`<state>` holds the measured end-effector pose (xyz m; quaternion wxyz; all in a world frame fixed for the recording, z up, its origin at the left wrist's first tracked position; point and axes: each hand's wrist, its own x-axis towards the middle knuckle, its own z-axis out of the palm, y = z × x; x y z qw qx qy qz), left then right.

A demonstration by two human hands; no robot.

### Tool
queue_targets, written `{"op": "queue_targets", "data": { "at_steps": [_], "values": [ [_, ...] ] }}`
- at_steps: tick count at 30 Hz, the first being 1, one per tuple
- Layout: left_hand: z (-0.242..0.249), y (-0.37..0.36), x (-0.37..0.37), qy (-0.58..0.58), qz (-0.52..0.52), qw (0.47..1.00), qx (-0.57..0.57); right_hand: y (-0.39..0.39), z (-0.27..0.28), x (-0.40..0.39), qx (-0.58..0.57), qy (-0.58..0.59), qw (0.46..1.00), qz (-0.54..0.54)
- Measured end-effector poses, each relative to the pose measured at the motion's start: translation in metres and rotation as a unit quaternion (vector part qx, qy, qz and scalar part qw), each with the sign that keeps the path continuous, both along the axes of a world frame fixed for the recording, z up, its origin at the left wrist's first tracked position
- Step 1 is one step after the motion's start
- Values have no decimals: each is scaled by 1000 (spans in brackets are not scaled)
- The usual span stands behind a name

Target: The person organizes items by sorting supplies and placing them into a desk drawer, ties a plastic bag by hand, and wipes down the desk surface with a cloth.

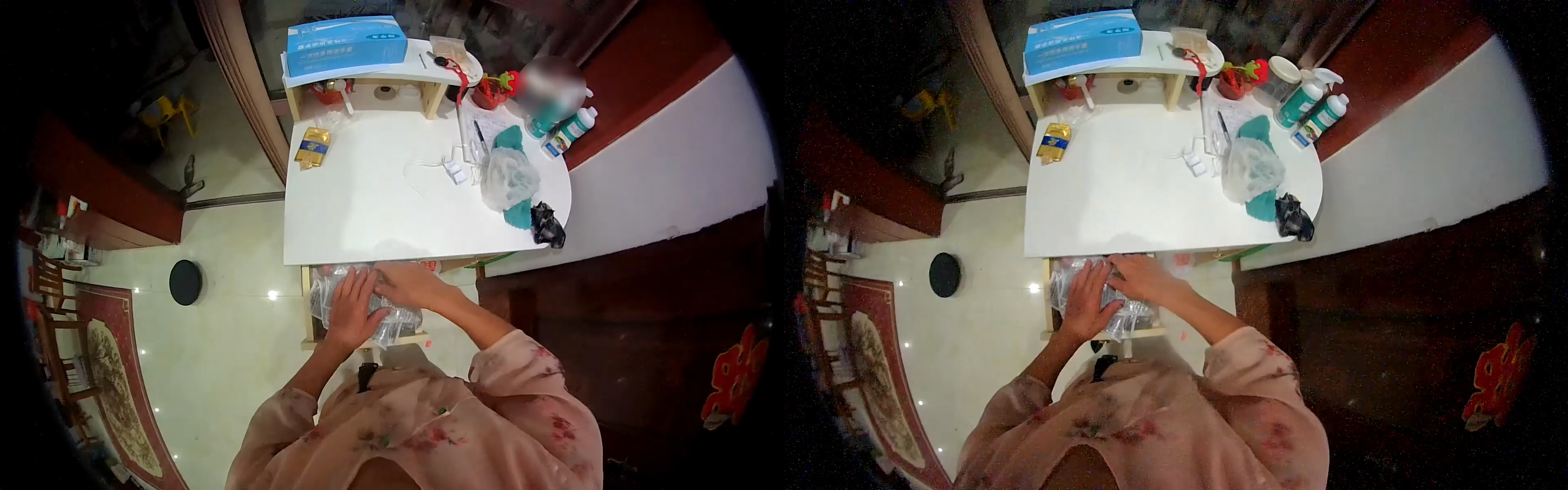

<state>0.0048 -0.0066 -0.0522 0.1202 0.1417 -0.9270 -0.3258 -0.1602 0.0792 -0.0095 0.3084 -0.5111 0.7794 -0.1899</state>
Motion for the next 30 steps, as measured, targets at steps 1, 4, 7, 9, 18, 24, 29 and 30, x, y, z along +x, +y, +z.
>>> {"op": "queue_targets", "data": {
  "at_steps": [1,4,7,9,18,24,29,30],
  "values": [
    [-5,-2,-1,-66,-16,997,-24,5,10,-8,-12,8,1000,7],
    [-34,5,-11,-130,-22,983,-126,-5,30,-44,-58,-105,992,-37],
    [-55,10,-20,-160,-28,969,-186,-44,28,-77,-117,-29,989,-82],
    [-55,11,-28,-174,-29,963,-202,-79,30,-99,-140,-14,985,-100],
    [-47,-2,-42,-241,-34,967,-81,-240,-41,-168,-258,279,925,-21],
    [-51,0,-41,-218,-8,974,-57,-235,-47,-177,-169,371,913,3],
    [-64,2,-40,-201,-13,974,-103,-184,-28,-177,-282,78,938,-186],
    [-62,2,-40,-200,-8,975,-100,-170,-26,-180,-280,-55,927,-242]
  ]
}}
